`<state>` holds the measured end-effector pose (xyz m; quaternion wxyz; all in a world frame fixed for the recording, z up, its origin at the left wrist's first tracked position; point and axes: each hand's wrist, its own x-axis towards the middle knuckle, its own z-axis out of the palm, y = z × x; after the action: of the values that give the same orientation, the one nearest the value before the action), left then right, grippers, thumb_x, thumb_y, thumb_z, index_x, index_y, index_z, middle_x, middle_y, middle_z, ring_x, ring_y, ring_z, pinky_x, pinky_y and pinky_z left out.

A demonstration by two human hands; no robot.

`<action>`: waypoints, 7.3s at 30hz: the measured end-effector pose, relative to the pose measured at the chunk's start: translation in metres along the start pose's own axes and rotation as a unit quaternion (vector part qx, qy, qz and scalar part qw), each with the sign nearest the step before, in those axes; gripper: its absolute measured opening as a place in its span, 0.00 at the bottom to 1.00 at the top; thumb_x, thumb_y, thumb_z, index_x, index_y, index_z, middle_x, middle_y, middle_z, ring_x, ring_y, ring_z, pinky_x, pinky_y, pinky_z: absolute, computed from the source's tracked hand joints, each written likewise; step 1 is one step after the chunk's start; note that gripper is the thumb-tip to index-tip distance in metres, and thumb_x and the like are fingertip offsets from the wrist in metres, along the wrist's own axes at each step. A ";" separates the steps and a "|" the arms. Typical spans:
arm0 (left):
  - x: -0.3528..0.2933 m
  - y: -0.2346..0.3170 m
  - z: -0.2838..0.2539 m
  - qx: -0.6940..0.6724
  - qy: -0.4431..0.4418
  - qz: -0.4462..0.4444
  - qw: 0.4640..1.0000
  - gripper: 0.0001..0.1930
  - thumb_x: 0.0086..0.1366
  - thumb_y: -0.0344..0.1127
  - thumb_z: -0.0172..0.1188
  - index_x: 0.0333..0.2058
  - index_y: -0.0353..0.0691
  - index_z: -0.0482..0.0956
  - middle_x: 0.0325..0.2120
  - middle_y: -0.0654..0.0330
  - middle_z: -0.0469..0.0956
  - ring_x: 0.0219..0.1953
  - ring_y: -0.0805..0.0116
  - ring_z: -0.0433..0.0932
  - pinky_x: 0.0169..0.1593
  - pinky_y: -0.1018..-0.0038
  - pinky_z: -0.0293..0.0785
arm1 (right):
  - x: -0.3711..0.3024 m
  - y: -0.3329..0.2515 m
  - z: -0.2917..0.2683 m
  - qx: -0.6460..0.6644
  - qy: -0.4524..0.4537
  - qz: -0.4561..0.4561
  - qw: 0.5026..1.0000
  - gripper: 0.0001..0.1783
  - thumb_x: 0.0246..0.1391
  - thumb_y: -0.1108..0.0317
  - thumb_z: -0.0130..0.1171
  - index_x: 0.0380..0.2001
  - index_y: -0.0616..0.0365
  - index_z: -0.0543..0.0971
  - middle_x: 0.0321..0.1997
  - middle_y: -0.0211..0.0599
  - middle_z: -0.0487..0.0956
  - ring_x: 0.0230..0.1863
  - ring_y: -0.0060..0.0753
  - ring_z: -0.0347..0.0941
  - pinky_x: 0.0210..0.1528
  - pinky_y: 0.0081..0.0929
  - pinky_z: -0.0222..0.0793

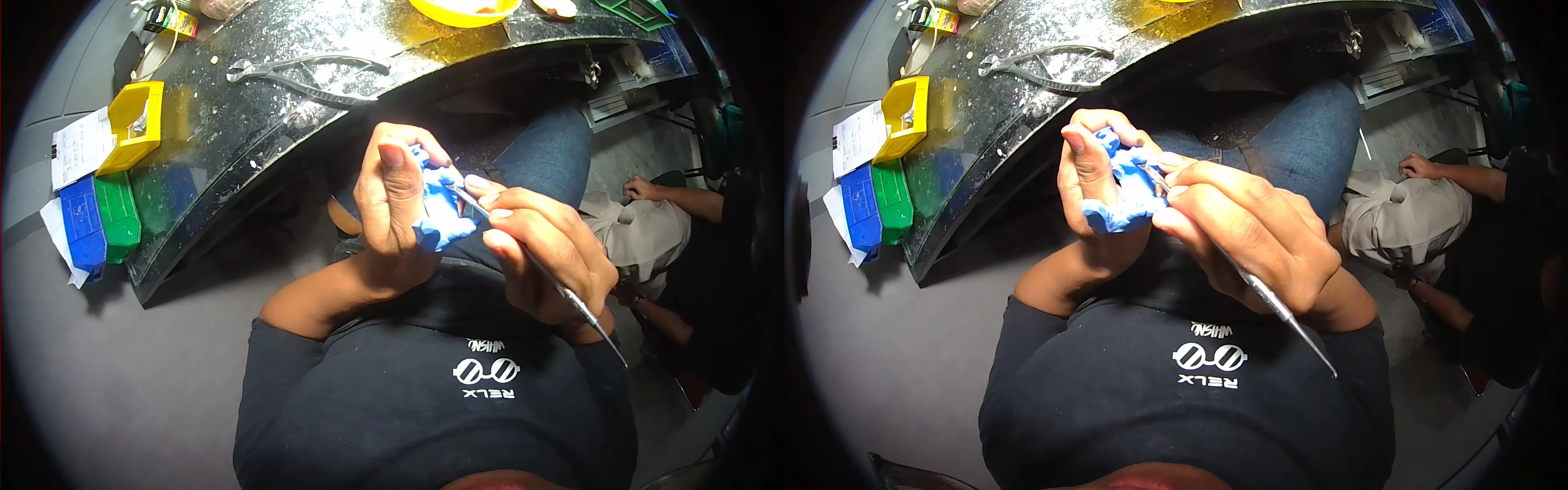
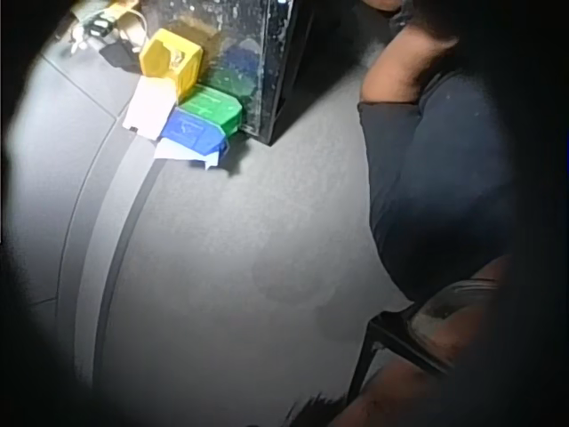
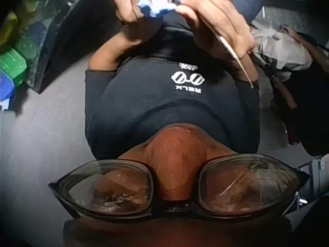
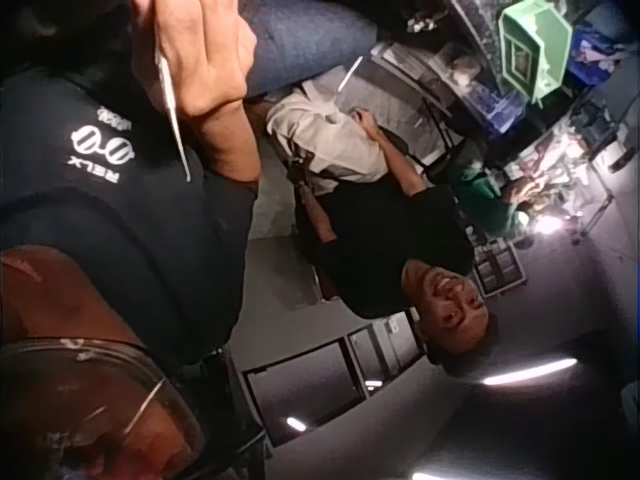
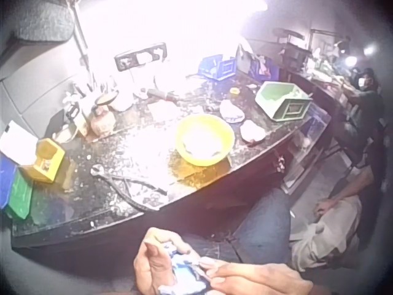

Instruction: The person uses a thin metal tool to carve and refine a blue dental impression, then picks up a pink impression and continues refining it with the tool.

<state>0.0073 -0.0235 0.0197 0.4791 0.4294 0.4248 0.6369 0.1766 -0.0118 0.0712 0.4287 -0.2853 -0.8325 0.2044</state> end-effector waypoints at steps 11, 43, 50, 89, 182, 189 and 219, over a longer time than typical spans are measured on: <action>-0.003 -0.008 0.004 -0.008 -0.008 0.063 0.998 0.22 0.80 0.51 0.32 0.41 0.36 0.66 0.29 0.57 0.74 0.28 0.75 0.79 0.35 0.79 0.77 | -0.008 0.006 0.014 0.071 0.056 0.066 0.994 0.07 0.56 0.82 0.65 0.38 0.71 0.80 0.35 0.48 0.83 0.38 0.41 0.84 0.41 0.28 0.80; 0.000 -0.021 0.001 0.185 0.013 0.171 0.968 0.25 0.79 0.56 0.35 0.44 0.35 0.62 0.32 0.55 0.71 0.28 0.73 0.75 0.37 0.77 0.77 | -0.008 0.012 0.033 0.133 0.162 0.147 0.967 0.05 0.53 0.85 0.67 0.35 0.73 0.83 0.34 0.50 0.85 0.33 0.38 0.84 0.38 0.27 0.80; 0.002 -0.018 0.003 0.208 0.011 0.160 0.965 0.25 0.79 0.56 0.35 0.43 0.35 0.64 0.33 0.56 0.71 0.29 0.73 0.76 0.37 0.78 0.76 | -0.007 0.011 0.035 0.237 0.172 0.242 0.925 0.04 0.57 0.82 0.65 0.36 0.72 0.83 0.33 0.44 0.86 0.33 0.29 0.83 0.37 0.22 0.79; 0.023 -0.010 -0.013 -0.138 -0.059 -0.234 0.960 0.28 0.80 0.55 0.37 0.33 0.37 0.72 0.24 0.61 0.72 0.17 0.77 0.72 0.20 0.80 0.67 | -0.012 0.062 0.017 0.502 0.183 0.347 0.770 0.14 0.70 0.64 0.55 0.38 0.66 0.80 0.34 0.48 0.85 0.38 0.42 0.86 0.46 0.36 0.84; 0.012 -0.007 -0.001 0.106 0.018 0.011 0.994 0.16 0.79 0.43 0.49 0.38 0.36 0.77 0.27 0.65 0.76 0.27 0.83 0.72 0.31 0.84 0.67 | -0.026 0.024 0.001 0.201 0.079 0.172 0.961 0.10 0.64 0.74 0.59 0.43 0.74 0.80 0.41 0.56 0.83 0.41 0.46 0.84 0.45 0.36 0.84; 0.007 -0.011 0.004 0.112 0.041 0.042 0.992 0.20 0.81 0.44 0.41 0.35 0.36 0.74 0.25 0.65 0.75 0.25 0.83 0.72 0.29 0.83 0.69 | -0.013 0.022 0.007 0.118 0.063 0.084 0.988 0.09 0.57 0.80 0.66 0.41 0.73 0.81 0.40 0.51 0.85 0.41 0.45 0.85 0.46 0.33 0.82; 0.006 -0.011 0.007 0.152 0.054 0.043 0.986 0.23 0.81 0.47 0.37 0.34 0.36 0.72 0.22 0.64 0.73 0.23 0.83 0.72 0.27 0.82 0.68 | -0.016 0.023 0.014 0.108 0.040 0.050 0.992 0.06 0.63 0.81 0.56 0.42 0.74 0.78 0.41 0.57 0.82 0.45 0.50 0.84 0.51 0.39 0.82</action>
<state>0.0157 -0.0147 0.0116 0.3563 0.4800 0.5234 0.6073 0.1795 -0.0065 0.0407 0.4789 -0.2866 -0.7726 0.3026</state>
